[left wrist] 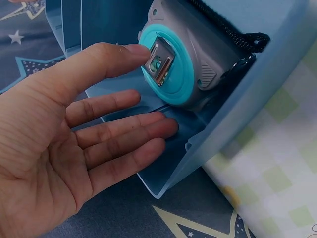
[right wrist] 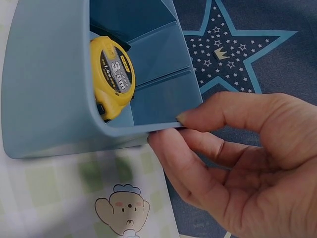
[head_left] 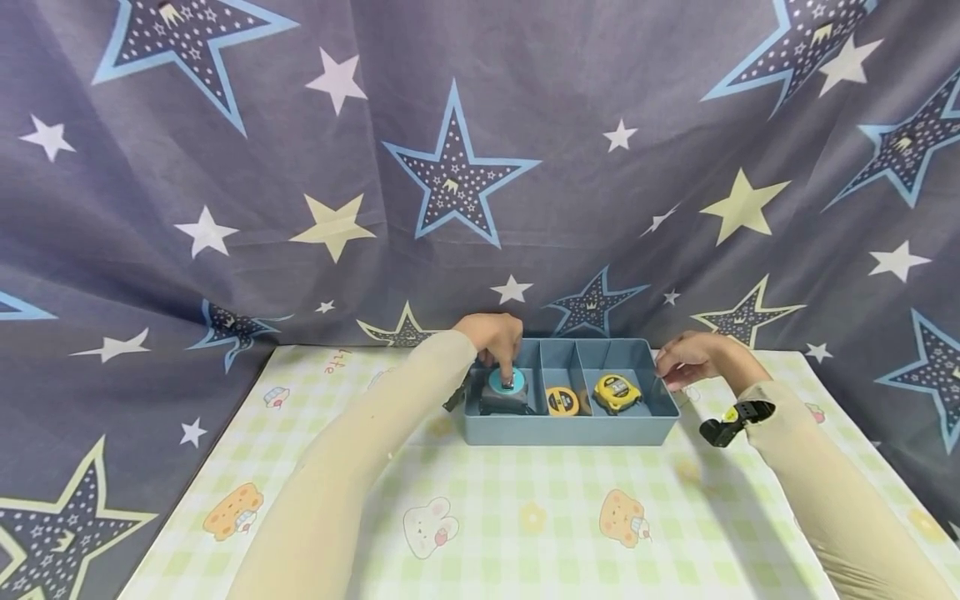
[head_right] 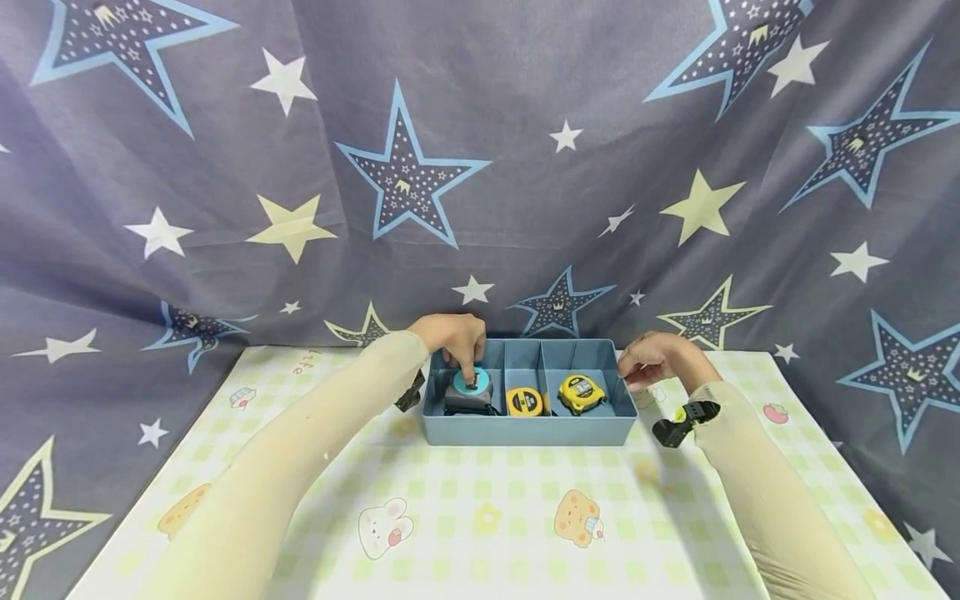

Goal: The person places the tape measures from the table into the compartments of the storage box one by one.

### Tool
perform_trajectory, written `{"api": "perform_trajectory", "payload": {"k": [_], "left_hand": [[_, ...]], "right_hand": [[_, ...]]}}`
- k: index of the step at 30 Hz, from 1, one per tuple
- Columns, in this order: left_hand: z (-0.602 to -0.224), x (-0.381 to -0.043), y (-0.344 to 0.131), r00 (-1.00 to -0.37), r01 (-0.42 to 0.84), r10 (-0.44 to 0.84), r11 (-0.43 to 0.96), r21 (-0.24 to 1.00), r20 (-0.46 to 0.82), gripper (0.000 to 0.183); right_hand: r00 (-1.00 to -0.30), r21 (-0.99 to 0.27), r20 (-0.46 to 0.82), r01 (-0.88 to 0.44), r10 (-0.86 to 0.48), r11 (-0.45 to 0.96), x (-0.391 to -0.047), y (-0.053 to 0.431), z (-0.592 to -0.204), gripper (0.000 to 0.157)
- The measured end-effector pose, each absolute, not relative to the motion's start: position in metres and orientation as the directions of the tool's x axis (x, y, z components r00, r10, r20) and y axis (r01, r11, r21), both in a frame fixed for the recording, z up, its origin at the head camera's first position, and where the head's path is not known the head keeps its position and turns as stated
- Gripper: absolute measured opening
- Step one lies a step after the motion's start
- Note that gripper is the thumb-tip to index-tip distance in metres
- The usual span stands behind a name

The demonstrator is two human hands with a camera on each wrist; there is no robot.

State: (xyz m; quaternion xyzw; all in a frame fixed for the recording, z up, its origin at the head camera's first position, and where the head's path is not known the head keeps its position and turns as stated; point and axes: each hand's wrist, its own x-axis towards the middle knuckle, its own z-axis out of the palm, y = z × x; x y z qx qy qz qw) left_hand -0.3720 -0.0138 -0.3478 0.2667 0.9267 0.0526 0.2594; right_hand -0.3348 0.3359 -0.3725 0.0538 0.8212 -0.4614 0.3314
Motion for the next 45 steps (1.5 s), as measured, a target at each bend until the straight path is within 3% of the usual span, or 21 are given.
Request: {"api": "perform_trajectory", "payload": {"k": [17, 31, 45], "left_hand": [[-0.337, -0.376, -0.015, -0.734, 0.507, 0.549, 0.835, 0.216, -0.399, 0.019], [-0.332, -0.378, -0.017, -0.733, 0.575, 0.589, 0.804, 0.152, -0.339, 0.03], [-0.33, -0.382, -0.028, -0.765, 0.631, 0.636, 0.772, 0.08, -0.106, 0.053]], "right_hand": [[-0.776, -0.721, -0.592, 0.39, -0.217, 0.573, -0.335, 0.335, -0.372, 0.015], [-0.775, -0.72, -0.597, 0.404, -0.208, 0.564, -0.333, 0.333, -0.377, 0.01], [-0.785, -0.706, -0.589, 0.381, -0.195, 0.597, -0.339, 0.334, -0.371, 0.019]]}}
